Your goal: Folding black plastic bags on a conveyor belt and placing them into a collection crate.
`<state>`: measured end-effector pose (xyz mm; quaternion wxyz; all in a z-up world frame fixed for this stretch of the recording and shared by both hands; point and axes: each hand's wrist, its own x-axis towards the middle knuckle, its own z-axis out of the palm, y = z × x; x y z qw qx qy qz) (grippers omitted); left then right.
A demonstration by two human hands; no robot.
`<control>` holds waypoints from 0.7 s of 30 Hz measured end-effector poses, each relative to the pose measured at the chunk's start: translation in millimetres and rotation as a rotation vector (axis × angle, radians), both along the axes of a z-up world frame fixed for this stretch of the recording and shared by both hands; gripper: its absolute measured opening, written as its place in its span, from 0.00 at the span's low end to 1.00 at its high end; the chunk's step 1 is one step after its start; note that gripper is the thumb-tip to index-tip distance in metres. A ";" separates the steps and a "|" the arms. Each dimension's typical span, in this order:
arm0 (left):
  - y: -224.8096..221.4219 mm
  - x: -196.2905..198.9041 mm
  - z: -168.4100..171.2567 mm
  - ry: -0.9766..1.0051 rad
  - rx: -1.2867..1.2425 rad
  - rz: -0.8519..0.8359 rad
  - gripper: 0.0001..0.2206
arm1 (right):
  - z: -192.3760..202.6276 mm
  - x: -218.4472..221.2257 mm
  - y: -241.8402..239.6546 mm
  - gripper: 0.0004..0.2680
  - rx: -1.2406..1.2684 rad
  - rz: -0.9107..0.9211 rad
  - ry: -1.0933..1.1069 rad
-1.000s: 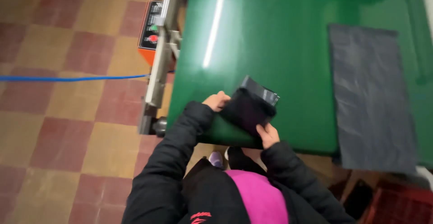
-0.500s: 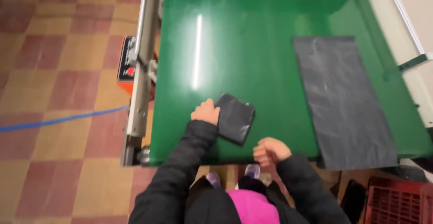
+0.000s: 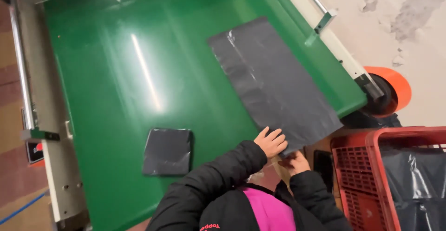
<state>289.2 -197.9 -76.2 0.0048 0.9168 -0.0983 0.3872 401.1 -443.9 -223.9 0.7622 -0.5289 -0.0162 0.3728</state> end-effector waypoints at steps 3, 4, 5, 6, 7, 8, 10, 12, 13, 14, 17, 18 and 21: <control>7.4 12.4 16.7 0.107 -0.102 -0.204 0.07 | -29.3 37.8 -28.9 0.16 0.326 0.080 -0.020; 13.7 7.3 44.1 0.328 -0.271 -0.257 0.08 | -4.6 49.9 -25.7 0.15 -0.010 -0.100 -0.151; 20.6 2.0 71.7 0.550 -0.441 -0.308 0.09 | 19.9 61.8 -21.9 0.13 -0.349 -0.277 -0.280; 29.3 -6.3 93.8 0.553 -0.442 -0.300 0.09 | 26.7 96.5 -29.2 0.13 -0.347 -0.269 -0.276; 38.1 -14.3 116.0 0.555 -0.692 -0.376 0.09 | 33.1 131.6 -35.8 0.05 0.306 -0.191 -0.230; 46.3 -24.6 137.6 0.556 -0.943 -0.450 0.09 | 36.5 161.8 -43.1 0.04 0.955 -0.115 -0.163; 76.2 -25.2 131.9 0.533 -1.062 -0.361 0.08 | 147.9 161.6 5.8 0.07 0.466 -0.145 -0.342; 107.2 -19.3 128.6 0.511 -1.180 -0.272 0.07 | 211.1 159.2 43.1 0.17 -0.038 -0.162 -0.502; 124.7 -11.0 128.6 0.452 -1.297 -0.145 0.08 | 215.0 178.6 61.2 0.15 -0.169 -0.013 -0.771; 145.4 0.2 129.6 0.377 -1.404 -0.013 0.08 | 221.3 203.7 84.7 0.13 -0.293 0.147 -1.046; 220.5 58.3 60.4 0.144 -1.659 -0.048 0.10 | 235.7 254.2 183.5 0.19 -0.312 0.191 -0.961; 235.6 71.3 46.9 0.144 -1.660 -0.039 0.10 | 212.9 274.9 206.0 0.19 -0.309 0.197 -0.956; 278.4 106.2 6.5 0.072 -1.449 0.128 0.15 | 168.0 318.8 267.0 0.12 -0.233 0.234 -0.947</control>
